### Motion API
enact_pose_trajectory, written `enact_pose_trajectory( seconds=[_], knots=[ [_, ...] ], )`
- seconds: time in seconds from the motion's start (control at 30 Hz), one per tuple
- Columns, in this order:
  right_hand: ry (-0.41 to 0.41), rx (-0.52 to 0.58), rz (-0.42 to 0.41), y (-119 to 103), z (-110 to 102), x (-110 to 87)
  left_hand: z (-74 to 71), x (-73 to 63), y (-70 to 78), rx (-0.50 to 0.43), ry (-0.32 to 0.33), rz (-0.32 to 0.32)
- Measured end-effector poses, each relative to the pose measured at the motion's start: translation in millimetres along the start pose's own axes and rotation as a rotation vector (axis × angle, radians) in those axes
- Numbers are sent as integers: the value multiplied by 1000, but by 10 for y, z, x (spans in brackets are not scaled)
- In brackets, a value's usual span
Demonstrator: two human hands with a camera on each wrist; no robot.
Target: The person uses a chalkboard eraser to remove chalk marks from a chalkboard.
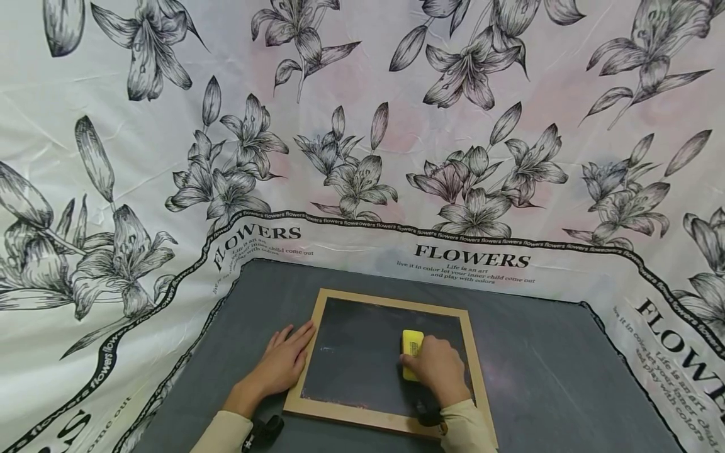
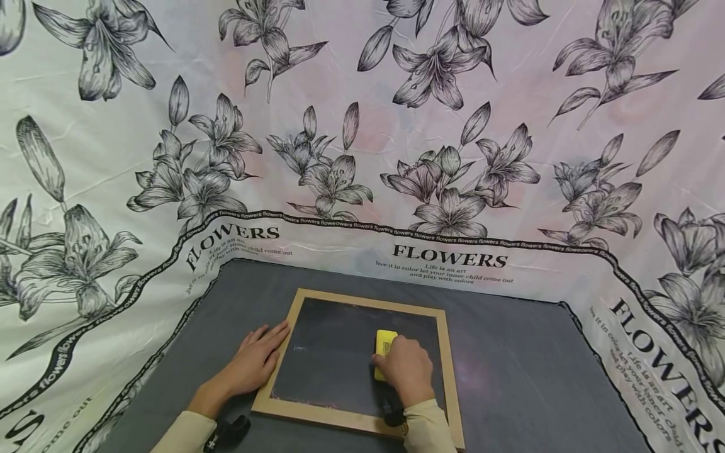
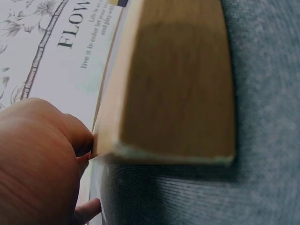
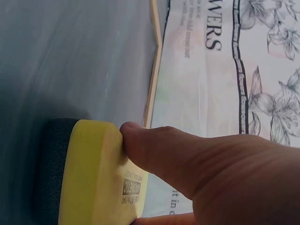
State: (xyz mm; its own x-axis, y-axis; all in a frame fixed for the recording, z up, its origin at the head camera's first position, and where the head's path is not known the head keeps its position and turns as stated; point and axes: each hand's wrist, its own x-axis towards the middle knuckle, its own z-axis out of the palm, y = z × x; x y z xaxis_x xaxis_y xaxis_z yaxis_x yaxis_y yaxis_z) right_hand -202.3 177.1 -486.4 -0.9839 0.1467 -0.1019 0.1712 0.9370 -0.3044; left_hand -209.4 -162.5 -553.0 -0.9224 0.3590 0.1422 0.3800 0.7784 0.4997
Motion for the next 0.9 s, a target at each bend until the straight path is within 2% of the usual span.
enact_pose_trajectory(
  seconds=[0.57,0.9],
  knots=[
    [23,-4,-44,-254,179,-14,-3,-9,-7,-15,-24,-2],
    [30,0,-84,-477,210,-21,-15,-10,4,-3,11,11]
  ],
)
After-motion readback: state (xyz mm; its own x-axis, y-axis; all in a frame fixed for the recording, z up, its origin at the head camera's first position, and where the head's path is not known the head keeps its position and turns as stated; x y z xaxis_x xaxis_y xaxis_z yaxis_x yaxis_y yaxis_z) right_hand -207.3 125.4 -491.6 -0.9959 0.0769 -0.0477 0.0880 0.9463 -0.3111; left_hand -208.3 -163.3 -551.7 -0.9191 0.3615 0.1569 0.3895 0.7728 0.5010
